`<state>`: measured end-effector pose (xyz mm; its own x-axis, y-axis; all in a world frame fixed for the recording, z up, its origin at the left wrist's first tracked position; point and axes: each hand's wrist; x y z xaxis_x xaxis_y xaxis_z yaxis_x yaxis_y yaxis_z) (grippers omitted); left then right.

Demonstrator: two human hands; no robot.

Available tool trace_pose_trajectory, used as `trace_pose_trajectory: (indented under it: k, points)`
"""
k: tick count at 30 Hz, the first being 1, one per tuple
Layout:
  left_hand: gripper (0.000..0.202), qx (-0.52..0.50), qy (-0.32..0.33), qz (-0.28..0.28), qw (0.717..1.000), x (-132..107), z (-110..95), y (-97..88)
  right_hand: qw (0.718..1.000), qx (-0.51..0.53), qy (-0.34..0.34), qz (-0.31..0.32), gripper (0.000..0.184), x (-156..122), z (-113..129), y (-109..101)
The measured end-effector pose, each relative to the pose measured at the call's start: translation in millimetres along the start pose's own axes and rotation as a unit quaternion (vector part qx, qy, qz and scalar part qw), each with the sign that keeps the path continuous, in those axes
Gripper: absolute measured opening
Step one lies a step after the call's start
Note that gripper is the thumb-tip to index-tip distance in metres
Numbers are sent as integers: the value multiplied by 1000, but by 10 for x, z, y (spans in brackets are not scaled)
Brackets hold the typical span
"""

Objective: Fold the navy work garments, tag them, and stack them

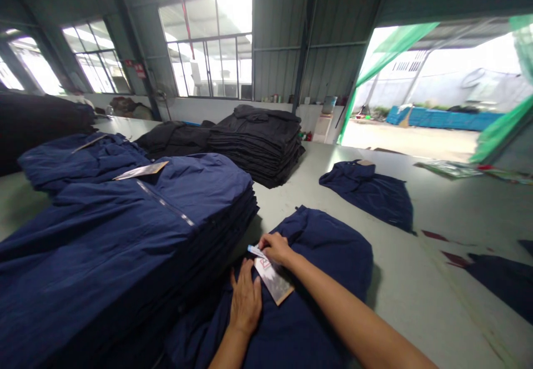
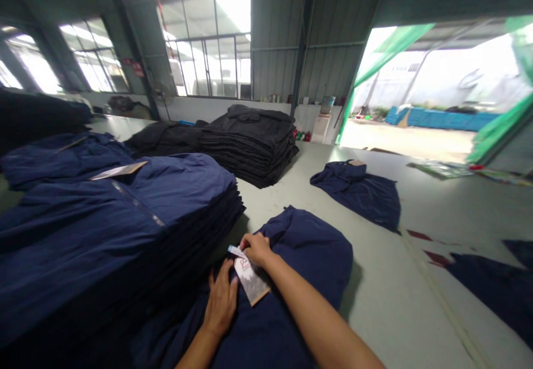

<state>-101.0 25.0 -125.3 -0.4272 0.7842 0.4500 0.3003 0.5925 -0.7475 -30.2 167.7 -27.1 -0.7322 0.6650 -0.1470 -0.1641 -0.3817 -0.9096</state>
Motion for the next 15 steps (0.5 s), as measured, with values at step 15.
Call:
trace_pose_trajectory:
  k: [15]
  points:
    - [46,26,-8,48,998,120,117,-111,995,-18,-86,-34,24,-436,-134,-186]
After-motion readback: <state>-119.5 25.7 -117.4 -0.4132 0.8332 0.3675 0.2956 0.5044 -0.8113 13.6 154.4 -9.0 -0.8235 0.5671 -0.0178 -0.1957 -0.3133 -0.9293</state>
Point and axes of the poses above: each hand's wrist, its own x-axis towards the middle knuckle, its own y-axis out of the palm, z = x × y, and after that the axes turned 2 degrees about -y, right-handed
